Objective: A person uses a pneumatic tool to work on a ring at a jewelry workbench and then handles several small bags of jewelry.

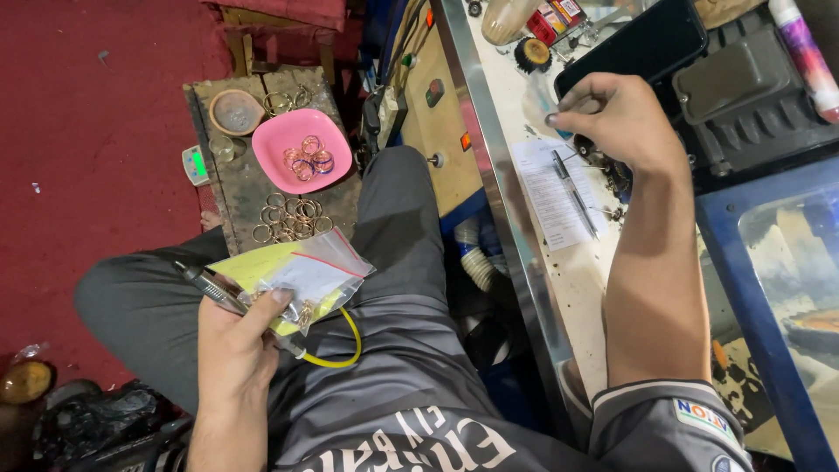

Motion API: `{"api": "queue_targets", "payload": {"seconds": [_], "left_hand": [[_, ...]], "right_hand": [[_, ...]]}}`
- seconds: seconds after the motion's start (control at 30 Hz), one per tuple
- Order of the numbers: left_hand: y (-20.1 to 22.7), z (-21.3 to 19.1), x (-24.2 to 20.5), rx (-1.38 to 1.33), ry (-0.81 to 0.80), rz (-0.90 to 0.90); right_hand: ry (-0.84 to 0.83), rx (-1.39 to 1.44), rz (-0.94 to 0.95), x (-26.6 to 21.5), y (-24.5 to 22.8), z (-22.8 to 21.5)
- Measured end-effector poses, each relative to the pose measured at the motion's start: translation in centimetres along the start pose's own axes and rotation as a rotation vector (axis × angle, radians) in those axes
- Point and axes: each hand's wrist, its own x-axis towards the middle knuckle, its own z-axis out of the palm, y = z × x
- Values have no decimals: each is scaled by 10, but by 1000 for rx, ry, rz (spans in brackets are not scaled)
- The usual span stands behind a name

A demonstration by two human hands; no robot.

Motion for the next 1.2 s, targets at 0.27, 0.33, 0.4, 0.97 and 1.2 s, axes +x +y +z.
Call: {"api": "queue_targets", "payload": {"seconds": [0.27,0.33,0.4,0.97,1.2], "left_hand": [[1,0,-1,-11,10,-26],[1,1,-1,-9,18,-32],[1,2,-1,-26,22,-31],[-4,9,2,-52,62,3],[-2,12,6,-15,-69,52]], "right_hand": [[79,31,-37,6,7,8],[126,92,-26,12,14,10],[74,423,-1,22,30,12],[88,-369,-61,16,29,17],[-273,134,-122,-55,-106,67]]}}
